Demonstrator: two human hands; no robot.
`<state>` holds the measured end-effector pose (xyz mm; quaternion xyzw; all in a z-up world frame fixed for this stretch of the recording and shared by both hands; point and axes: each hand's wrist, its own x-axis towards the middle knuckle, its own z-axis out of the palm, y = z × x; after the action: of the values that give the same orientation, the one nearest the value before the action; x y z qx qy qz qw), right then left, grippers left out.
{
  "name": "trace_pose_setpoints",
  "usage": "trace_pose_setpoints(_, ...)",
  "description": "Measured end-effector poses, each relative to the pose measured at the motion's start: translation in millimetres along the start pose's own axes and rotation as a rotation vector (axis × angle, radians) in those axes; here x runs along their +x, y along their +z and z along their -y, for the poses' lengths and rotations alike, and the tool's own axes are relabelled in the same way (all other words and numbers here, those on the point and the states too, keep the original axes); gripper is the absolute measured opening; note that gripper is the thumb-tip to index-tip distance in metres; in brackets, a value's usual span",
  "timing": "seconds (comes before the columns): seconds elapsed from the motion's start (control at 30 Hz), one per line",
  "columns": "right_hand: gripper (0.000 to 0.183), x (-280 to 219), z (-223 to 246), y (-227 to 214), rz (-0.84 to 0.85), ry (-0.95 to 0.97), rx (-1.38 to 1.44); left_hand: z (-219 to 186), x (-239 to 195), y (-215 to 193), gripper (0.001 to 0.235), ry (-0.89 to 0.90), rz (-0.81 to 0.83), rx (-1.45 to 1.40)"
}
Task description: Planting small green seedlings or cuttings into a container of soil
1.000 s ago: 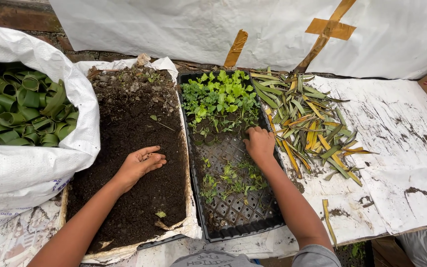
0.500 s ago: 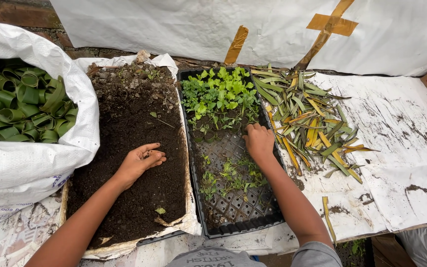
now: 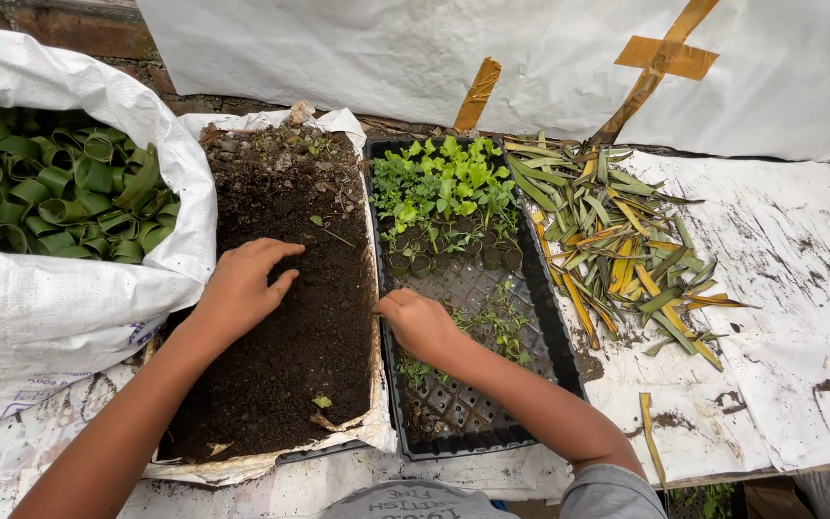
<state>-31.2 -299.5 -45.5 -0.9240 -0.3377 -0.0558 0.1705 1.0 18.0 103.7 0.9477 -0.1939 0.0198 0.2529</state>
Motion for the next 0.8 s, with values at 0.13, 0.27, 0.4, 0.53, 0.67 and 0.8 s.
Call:
trace_pose_setpoints(0.13,0.007,13.1,35.4,12.0,0.003,-0.138,-0.006,20.2,2.1,-41.3,0.03,-0.072,-0.132,0.008)
trace_pose_setpoints(0.27,0.055,21.4,88.2,18.7,0.242,-0.151,0.098,57.3,19.5,-94.3,0.048,-0.226,-0.175,0.164)
trace_pose_setpoints(0.4,0.102,17.8,108.3,56.1,0.528,-0.006,0.268,72.0,35.1,-144.4,0.077,-0.578,0.031,0.213)
trace_pose_setpoints(0.53,0.077,23.6,103.2,82.2,0.542,-0.064,0.17,117.0,53.9,-156.1,0.034,-0.502,0.035,0.459)
trace_pose_setpoints(0.67,0.076,23.1,101.6,89.4,0.525,-0.079,0.087,122.6,63.5,-160.4,0.067,-0.692,0.029,0.245)
trace_pose_setpoints(0.8,0.08,19.3,94.0,96.9,0.516,-0.093,0.094,174.6,78.2,-131.5,0.065,-0.699,-0.004,0.359)
